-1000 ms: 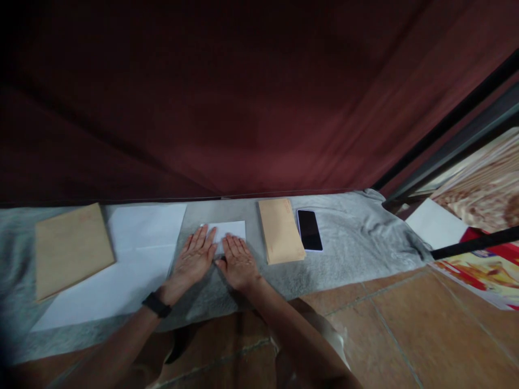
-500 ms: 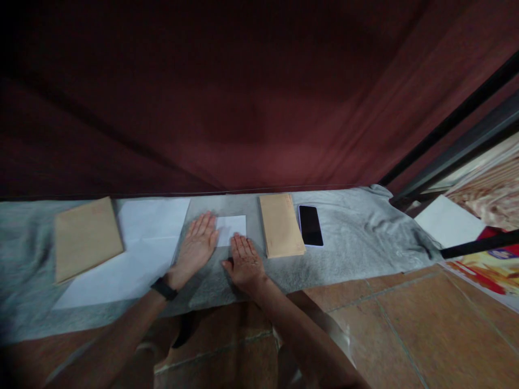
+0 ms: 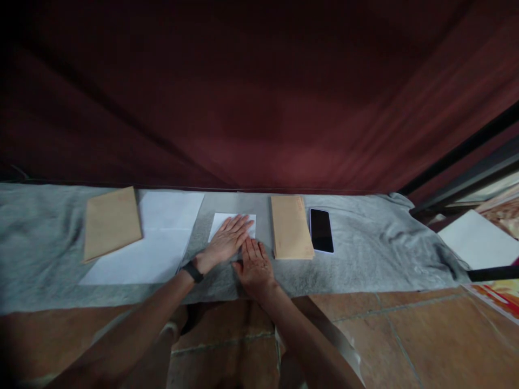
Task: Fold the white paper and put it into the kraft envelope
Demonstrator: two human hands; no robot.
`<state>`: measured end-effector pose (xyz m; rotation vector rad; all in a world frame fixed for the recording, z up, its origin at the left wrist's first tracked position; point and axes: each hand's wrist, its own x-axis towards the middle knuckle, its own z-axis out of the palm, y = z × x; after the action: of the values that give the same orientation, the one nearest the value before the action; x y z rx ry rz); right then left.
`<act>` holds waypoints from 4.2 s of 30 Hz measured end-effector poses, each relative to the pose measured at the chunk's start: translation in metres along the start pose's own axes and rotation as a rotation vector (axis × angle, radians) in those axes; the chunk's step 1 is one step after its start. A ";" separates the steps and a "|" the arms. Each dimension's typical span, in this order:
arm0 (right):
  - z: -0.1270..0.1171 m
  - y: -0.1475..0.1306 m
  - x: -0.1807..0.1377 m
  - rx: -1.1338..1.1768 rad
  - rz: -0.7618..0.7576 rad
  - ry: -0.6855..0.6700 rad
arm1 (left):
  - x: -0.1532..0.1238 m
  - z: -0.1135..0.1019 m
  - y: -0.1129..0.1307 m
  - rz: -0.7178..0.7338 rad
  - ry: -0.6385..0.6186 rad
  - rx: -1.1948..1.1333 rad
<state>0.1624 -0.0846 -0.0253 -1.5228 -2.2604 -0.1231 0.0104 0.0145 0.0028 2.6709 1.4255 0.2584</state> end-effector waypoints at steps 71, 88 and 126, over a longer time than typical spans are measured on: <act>-0.064 0.019 0.050 0.157 0.187 -0.485 | -0.014 0.000 0.000 -0.505 0.036 0.147; -0.068 0.021 0.049 0.176 0.194 -0.467 | -0.068 -0.004 -0.003 -0.591 0.170 0.174; 0.015 0.016 0.118 0.129 0.099 -0.278 | -0.074 -0.008 0.039 -0.100 0.056 0.026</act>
<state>0.1352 0.0287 0.0038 -1.6653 -2.3410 0.2735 0.0005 -0.0688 0.0101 2.6225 1.5841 0.3107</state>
